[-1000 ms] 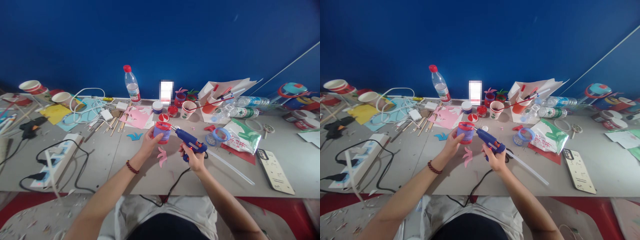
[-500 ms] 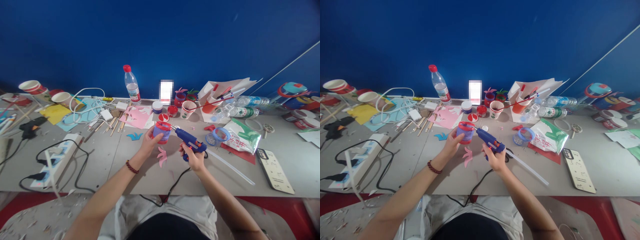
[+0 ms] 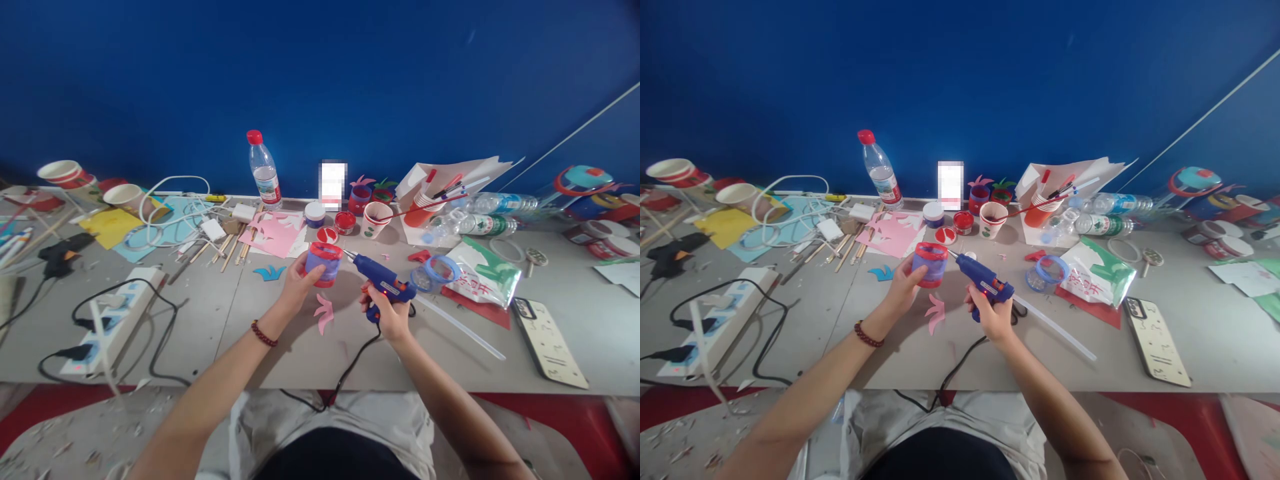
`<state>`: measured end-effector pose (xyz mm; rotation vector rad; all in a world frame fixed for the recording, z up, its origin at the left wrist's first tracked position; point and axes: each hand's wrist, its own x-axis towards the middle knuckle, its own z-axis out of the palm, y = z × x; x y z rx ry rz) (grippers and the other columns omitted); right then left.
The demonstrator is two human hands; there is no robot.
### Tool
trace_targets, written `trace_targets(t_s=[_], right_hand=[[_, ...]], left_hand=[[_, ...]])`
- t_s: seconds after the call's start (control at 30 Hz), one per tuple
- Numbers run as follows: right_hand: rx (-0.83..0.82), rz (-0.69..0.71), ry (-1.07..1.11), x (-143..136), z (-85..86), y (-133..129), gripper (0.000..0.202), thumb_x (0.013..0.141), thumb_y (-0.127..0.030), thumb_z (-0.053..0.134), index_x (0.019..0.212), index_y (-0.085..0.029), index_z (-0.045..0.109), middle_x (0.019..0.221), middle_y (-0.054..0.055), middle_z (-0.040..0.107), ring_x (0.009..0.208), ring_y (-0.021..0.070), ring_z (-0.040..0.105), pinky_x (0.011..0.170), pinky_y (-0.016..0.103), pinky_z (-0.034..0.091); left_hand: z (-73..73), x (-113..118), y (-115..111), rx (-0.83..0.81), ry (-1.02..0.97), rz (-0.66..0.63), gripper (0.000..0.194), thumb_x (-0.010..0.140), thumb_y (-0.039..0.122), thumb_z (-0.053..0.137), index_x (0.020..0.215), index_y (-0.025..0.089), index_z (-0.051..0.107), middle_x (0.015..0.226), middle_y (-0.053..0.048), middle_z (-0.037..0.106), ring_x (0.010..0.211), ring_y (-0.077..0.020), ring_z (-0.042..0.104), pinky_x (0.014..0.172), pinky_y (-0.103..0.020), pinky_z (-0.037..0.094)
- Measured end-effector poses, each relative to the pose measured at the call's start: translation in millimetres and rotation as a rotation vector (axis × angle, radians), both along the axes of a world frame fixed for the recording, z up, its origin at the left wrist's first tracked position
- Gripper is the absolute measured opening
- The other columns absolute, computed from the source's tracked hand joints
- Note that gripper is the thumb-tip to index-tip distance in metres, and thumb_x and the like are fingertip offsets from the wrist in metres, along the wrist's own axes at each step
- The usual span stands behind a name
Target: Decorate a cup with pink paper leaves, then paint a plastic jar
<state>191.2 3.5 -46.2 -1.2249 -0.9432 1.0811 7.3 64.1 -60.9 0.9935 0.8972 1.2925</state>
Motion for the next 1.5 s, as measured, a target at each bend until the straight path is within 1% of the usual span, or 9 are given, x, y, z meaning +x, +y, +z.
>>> trace_targets(t_s=[0.3,0.53,0.67,0.83,0.93,1.13,1.23,1.4,1.5], right_hand=[[-0.008,0.003,-0.045,-2,0.5,-2,0.038,0.07,-0.052,0.073,0.072,-0.015,0.067,0.056,0.002,0.064,0.043,0.0116,0.056,0.044,0.025,0.049],[-0.045,0.034,-0.024,-2,0.9,-2,0.036,0.07,-0.049,0.073,0.079,-0.014,0.069,0.057,0.0,0.063,0.043,0.0101,0.056,0.045,0.024,0.048],[-0.068,0.077,0.032,-1,4.6,1,0.041,0.069,-0.055,0.073,0.073,-0.015,0.064,0.057,0.0,0.062,0.041,0.0101,0.055,0.043,0.023,0.047],[-0.237,0.253,0.112,6,13.4,6,0.056,0.077,-0.071,0.055,0.07,-0.015,0.06,0.051,0.001,0.06,0.035,0.0109,0.053,0.036,0.022,0.041],[-0.335,0.282,0.091,9,17.1,5,0.059,0.081,-0.073,0.049,0.074,-0.015,0.061,0.052,0.002,0.061,0.036,0.0117,0.054,0.037,0.023,0.043],[-0.407,0.345,-0.108,10,17.3,-3,0.071,0.08,-0.084,0.039,0.055,-0.019,0.055,0.045,0.003,0.056,0.04,0.0123,0.054,0.041,0.022,0.042],[-0.472,0.413,-0.207,16,11.1,-10,0.076,0.082,-0.084,0.033,0.052,-0.018,0.056,0.044,0.003,0.057,0.041,0.0115,0.052,0.042,0.022,0.041],[-0.546,0.453,-0.503,28,-2.0,-17,0.079,0.091,-0.076,0.022,0.057,-0.016,0.061,0.052,0.007,0.062,0.047,0.0145,0.057,0.049,0.024,0.045],[-0.475,0.484,-0.892,29,-6.2,-10,0.078,0.101,-0.06,0.015,0.063,-0.015,0.066,0.055,0.009,0.063,0.054,0.0186,0.063,0.057,0.028,0.049]], left_hand=[[0.5,1,1,-0.046,-0.082,-0.004,0.045,0.066,0.048,0.082,0.099,0.018,0.071,0.092,-0.005,0.073,0.086,-0.0202,0.066,0.074,-0.031,0.054],[7.2,0,6,-0.188,-0.34,-0.03,0.049,0.069,0.054,0.079,0.099,0.016,0.072,0.097,-0.007,0.075,0.089,-0.0228,0.072,0.088,-0.036,0.055],[6.8,-3,10,-0.203,-0.388,0.003,0.047,0.07,0.052,0.079,0.1,0.017,0.071,0.097,-0.006,0.075,0.091,-0.0233,0.072,0.088,-0.037,0.055],[4.9,-8,15,-0.16,-0.336,0.052,0.044,0.074,0.051,0.076,0.103,0.019,0.07,0.1,-0.007,0.074,0.099,-0.0251,0.069,0.088,-0.037,0.054],[4.0,-12,18,-0.121,-0.31,0.111,0.041,0.078,0.049,0.073,0.106,0.02,0.069,0.105,-0.007,0.073,0.108,-0.025,0.066,0.092,-0.037,0.052],[4.9,-23,28,-0.067,-0.292,0.155,0.047,0.076,0.052,0.073,0.11,0.02,0.068,0.111,-0.009,0.071,0.107,-0.0249,0.065,0.091,-0.039,0.052],[1.3,-28,37,-0.045,-0.267,0.255,0.047,0.068,0.052,0.08,0.1,0.019,0.069,0.1,-0.006,0.072,0.097,-0.0215,0.067,0.086,-0.035,0.053],[-6.9,-33,47,-0.1,-0.281,0.3,0.042,0.067,0.056,0.078,0.086,0.02,0.067,0.082,-0.003,0.069,0.079,-0.0168,0.066,0.073,-0.029,0.053],[-7.3,-32,46,-0.099,-0.284,0.279,0.042,0.068,0.054,0.078,0.088,0.02,0.066,0.083,-0.003,0.069,0.08,-0.0166,0.066,0.072,-0.029,0.052]])
